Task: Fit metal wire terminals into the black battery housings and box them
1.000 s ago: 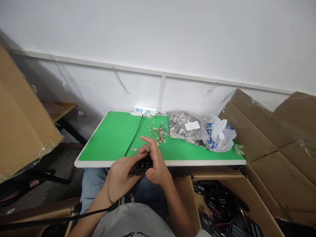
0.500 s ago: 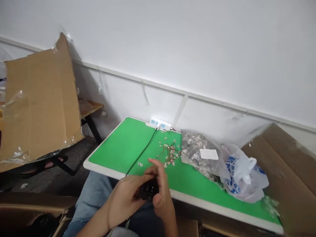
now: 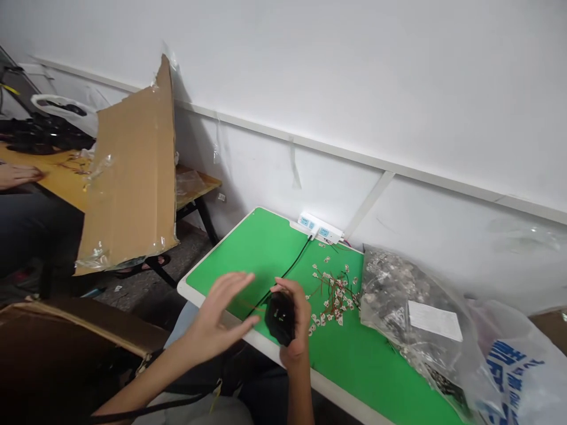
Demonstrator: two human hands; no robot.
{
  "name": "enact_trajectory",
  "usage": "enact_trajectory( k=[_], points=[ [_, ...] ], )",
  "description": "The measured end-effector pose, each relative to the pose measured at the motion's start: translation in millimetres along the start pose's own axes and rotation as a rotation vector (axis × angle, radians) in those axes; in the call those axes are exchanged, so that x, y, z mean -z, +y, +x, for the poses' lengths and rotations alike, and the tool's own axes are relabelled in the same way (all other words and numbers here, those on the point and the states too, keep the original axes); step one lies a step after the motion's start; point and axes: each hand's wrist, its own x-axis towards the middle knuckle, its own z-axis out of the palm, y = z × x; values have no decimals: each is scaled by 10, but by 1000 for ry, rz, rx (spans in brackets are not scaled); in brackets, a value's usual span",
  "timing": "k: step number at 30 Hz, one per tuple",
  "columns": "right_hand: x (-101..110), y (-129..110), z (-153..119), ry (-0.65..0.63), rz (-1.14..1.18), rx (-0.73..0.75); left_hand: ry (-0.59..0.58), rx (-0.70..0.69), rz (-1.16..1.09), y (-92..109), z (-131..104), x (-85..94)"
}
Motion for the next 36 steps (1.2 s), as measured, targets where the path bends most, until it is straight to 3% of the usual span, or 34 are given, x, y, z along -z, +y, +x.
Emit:
enact_trajectory(
  k=[4, 7, 10, 14, 17, 21, 24, 28, 30, 33, 36],
  points=[
    [156, -58, -7, 187, 55, 70, 41, 272, 366, -549, -115, 50],
    [290, -78, -66, 301, 88, 47, -16, 328, 480, -772, -211, -23],
    [398, -64, -157, 385, 167, -3, 7, 237, 456, -788, -307, -134],
    [467, 3, -256, 433, 201, -62, 166, 109, 339, -778, -407, -218],
    [454, 57, -267, 390, 197, -74, 235, 141, 237, -797, -430, -229],
    [402, 96, -238, 346, 161, -63, 206, 201, 117, -750, -405, -212],
    [392, 112, -211, 341, 144, -62, 215, 341, -44, -704, -369, -185],
    [420, 110, -86, 344, 142, -31, 488, 688, -367, -748, -277, -109],
    [435, 89, 33, 348, 144, -12, 577, 784, -502, -802, -237, -61],
    [453, 15, 242, 350, 143, 31, 492, 777, -534, -857, -237, -13],
    [478, -84, 412, 336, 154, 86, 235, 567, -328, -842, -300, -26]
  ],
)
